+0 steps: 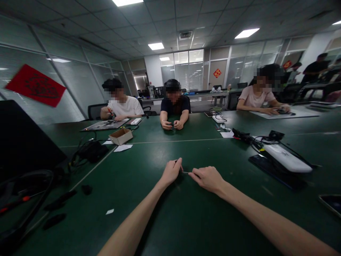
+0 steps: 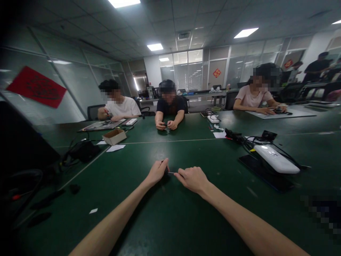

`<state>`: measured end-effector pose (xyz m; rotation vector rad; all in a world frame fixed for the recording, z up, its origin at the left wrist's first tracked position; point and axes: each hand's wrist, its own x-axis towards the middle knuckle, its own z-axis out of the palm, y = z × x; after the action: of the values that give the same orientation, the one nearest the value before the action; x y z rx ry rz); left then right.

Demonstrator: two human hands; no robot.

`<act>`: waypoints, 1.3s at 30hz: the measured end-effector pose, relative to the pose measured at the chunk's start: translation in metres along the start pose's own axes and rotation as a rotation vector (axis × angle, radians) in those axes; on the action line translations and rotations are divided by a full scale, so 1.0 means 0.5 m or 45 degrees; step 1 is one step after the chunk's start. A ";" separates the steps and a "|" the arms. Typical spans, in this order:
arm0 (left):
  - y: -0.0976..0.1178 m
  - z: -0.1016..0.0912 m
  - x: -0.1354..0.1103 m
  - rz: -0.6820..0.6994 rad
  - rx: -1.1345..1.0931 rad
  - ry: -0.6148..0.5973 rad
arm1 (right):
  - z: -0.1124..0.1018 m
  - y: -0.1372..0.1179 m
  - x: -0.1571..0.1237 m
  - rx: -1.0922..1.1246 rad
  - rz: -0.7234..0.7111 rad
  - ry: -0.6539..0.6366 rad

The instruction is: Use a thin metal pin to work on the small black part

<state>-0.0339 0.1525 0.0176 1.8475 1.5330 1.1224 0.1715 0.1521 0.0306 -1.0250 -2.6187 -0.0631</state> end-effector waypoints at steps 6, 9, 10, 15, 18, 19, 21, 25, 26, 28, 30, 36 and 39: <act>-0.001 0.002 -0.001 0.021 0.037 -0.006 | 0.001 0.000 0.003 -0.015 0.006 -0.010; 0.000 0.004 -0.002 0.025 0.062 -0.007 | 0.002 0.000 0.003 0.003 0.004 -0.034; 0.002 0.004 -0.002 0.026 0.073 -0.004 | 0.001 -0.001 0.003 0.000 0.010 -0.036; 0.014 0.002 -0.007 0.012 0.141 0.012 | 0.003 -0.006 0.001 -0.019 0.060 -0.034; 0.014 0.000 -0.008 0.010 0.127 0.003 | 0.007 -0.006 -0.001 -0.003 0.061 -0.017; 0.012 0.000 -0.008 0.007 0.113 -0.001 | 0.009 -0.006 -0.001 0.004 0.056 -0.010; 0.009 0.000 -0.007 -0.004 0.086 -0.003 | 0.013 -0.006 -0.002 0.014 0.050 0.007; 0.004 -0.001 -0.007 -0.036 0.035 0.000 | 0.018 0.000 0.001 0.086 0.057 0.040; 0.003 -0.001 -0.008 -0.039 0.029 -0.027 | 0.018 0.003 0.003 0.129 0.086 0.054; 0.003 -0.004 -0.011 -0.045 0.035 -0.100 | 0.017 0.010 0.007 0.227 0.189 0.088; 0.003 -0.008 -0.013 -0.050 0.034 -0.115 | 0.015 0.015 0.010 0.266 0.270 0.112; 0.007 -0.016 -0.009 -0.057 -0.036 -0.005 | 0.007 0.005 0.008 0.156 0.050 0.042; 0.011 -0.013 -0.011 -0.059 -0.008 -0.049 | 0.008 0.001 0.006 0.180 -0.008 0.004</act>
<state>-0.0367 0.1449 0.0238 1.8094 1.5409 1.0637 0.1684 0.1551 0.0277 -0.9670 -2.5813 0.1174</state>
